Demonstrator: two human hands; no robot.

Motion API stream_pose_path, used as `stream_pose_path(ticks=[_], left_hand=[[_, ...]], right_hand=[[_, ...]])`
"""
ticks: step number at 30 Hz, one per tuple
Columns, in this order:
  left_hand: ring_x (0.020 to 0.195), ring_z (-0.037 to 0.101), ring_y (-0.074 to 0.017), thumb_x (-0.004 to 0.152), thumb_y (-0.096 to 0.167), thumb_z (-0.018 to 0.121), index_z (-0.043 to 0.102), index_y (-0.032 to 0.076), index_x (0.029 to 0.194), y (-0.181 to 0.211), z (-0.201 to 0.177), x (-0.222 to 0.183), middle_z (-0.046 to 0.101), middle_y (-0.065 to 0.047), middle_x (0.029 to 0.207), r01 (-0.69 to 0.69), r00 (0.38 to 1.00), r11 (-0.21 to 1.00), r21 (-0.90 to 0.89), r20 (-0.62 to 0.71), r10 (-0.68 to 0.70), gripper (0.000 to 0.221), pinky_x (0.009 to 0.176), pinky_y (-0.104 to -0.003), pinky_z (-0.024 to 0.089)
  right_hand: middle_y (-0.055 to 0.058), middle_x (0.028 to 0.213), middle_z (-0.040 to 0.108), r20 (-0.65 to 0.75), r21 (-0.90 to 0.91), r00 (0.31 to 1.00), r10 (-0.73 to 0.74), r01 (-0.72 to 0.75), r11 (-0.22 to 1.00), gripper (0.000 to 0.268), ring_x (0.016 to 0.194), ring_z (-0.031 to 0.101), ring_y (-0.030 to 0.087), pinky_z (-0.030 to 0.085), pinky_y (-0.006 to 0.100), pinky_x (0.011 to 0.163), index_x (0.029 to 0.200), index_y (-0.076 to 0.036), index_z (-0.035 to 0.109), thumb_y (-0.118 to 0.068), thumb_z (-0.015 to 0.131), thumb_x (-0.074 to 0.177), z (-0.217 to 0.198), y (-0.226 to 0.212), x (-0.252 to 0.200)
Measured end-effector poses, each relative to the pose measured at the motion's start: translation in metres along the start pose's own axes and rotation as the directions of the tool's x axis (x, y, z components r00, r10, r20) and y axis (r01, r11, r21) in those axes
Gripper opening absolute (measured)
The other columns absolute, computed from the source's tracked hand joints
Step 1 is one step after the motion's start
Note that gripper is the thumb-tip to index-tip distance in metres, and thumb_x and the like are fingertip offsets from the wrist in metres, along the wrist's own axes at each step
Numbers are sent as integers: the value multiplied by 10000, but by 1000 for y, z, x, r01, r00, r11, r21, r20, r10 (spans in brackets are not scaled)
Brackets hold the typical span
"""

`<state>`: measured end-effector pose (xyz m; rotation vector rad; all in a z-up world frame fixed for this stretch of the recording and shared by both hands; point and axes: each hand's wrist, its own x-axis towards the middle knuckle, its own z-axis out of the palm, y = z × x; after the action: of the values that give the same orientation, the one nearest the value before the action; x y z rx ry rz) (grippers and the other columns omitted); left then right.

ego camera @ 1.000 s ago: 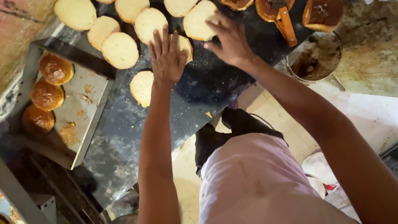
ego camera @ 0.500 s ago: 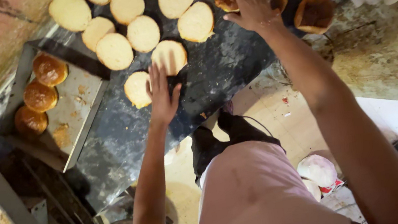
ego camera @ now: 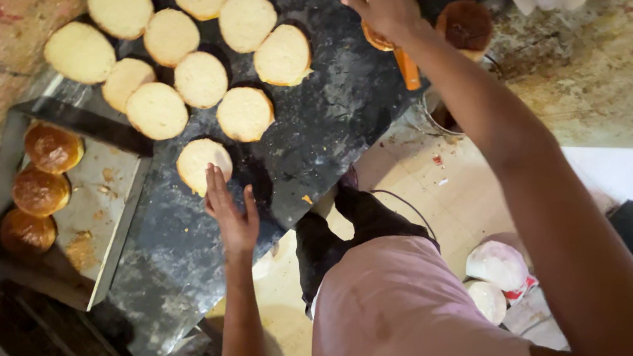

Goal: The person slices round bread buns horizontally with a long serrated knife and places the halves on the counter.

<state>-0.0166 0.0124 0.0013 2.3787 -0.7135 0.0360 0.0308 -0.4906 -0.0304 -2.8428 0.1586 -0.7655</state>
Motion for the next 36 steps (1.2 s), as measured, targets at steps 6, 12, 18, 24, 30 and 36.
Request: stream_pose_path(ticks=[6,12,18,24,30,36], left_hand=[[1562,298,-380,1047,233,622,371,44,1585,-24,-3,-21,338,-213,1666,91,994,995,37,-55,-89,623,1232,-516,219],[1560,263,-370,1021,280,658,444,81,1553,-37,-11,-23,349,-171,1654,62,998,977,203,-22,-58,607,1221,-571,181],[1599,255,-184,984,164,610,483,265,1554,-56,-2,3,358,17,1695,-43,993,791,610,114,-34,593,1243,-604,167],[1541,270,-261,1008,229,631,501,137,1521,-81,-17,11,367,-77,1640,-13,1000,962,272,9,11,537,1188,-662,185],[1462,420,-305,1001,197,684,599,107,1424,-135,-112,-15,536,-109,1525,128,955,965,228,-290,-59,441,1166,-575,286],[1290,618,-329,978,64,710,663,58,1289,-146,-260,-51,691,-139,1314,76,874,980,186,-486,25,315,1112,-448,436]], right_hand=[[209,1591,438,76,50,985,152,-156,986,580,1462,388,412,306,565,1171,1484,-102,565,-400,840,1069,-52,-52,-81],[274,1531,461,226,251,913,340,-392,885,651,1461,424,499,323,567,1283,1605,-4,360,-147,691,1062,-34,-18,-125],[320,1645,346,249,288,834,492,-549,785,638,1513,347,456,338,444,1259,1721,-7,244,18,455,1119,-32,-48,-121],[281,1654,397,-36,591,944,327,-244,769,547,1598,411,371,314,377,1286,1636,38,230,43,519,1171,-36,-168,-102],[253,1551,533,49,622,973,227,-207,755,519,1420,595,296,464,352,1183,1595,72,357,-9,622,1157,-61,-267,-113],[191,1452,601,99,735,990,104,-143,663,514,1189,607,166,517,305,1031,1616,71,377,-5,637,1179,-47,-319,-128]])
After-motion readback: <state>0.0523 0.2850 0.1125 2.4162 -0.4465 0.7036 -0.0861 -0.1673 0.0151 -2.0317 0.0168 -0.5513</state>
